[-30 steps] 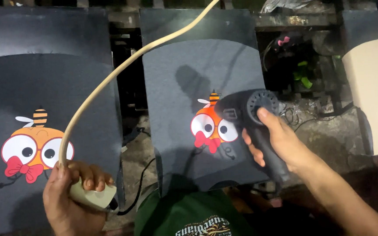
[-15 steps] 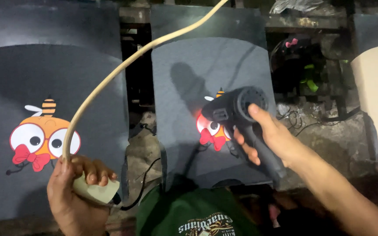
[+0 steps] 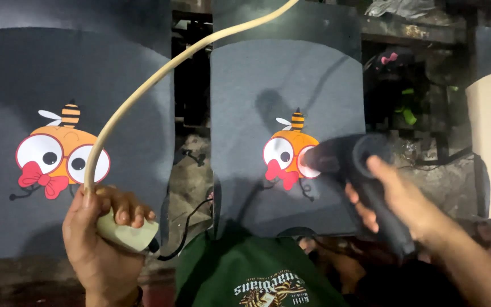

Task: Using a handheld heat gun to dry screen-printed designs on a series of t-shirts laid out on a production line.

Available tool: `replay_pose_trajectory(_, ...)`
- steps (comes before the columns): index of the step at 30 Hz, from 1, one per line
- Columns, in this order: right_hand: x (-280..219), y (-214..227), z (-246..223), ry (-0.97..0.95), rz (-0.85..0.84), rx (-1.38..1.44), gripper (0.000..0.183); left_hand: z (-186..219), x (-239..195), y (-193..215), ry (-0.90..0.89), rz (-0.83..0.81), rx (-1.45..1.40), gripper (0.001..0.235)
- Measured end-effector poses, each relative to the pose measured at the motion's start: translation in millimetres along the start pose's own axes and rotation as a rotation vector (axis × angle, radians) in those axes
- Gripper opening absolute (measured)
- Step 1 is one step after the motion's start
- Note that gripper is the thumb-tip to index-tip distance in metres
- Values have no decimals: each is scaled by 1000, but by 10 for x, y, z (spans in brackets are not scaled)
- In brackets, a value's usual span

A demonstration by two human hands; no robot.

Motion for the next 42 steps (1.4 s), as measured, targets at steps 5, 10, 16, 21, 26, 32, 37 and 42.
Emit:
replay_pose_trajectory(5, 225, -90, -528, 198, 45, 19, 81, -41, 2, 13, 15, 12, 7, 26)
replay_pose_trajectory(10, 171, -673, -502, 87, -214, 22, 82, -75, 4, -78, 9, -20, -18, 27)
replay_pose_trajectory(16, -94, -74, 209, -129, -87, -12, 86, -50, 33, -46, 8, -12, 5, 25)
replay_pose_trajectory(21, 42, 139, -221, 110, 33, -2, 86, -104, 64, -68, 23, 5, -19, 27)
replay_pose_trajectory(26, -77, -76, -31, 17, -103, -3, 89, -101, 89, -150, 21, -40, 2, 29)
replay_pose_trajectory(32, 119, 223, -125, 26, 56, -141, 84, -110, 91, -146, 23, 4, 47, 27)
replay_pose_trajectory(37, 149, 96, -335, 219, -83, 21, 86, -148, 91, -188, 22, -55, -7, 25)
replay_pose_trajectory(42, 200, 10, -469, 161, -90, -44, 86, -108, 86, -165, 22, -23, 30, 30)
Point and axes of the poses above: each hand's wrist, its own x-axis towards the middle knuckle, its own y-axis out of the back of the hand, z = x × y, the point moved 9 cm from there along x, towards the middle knuckle, and after that the axes turned 13 degrees about -x, right-handed, at the moved point
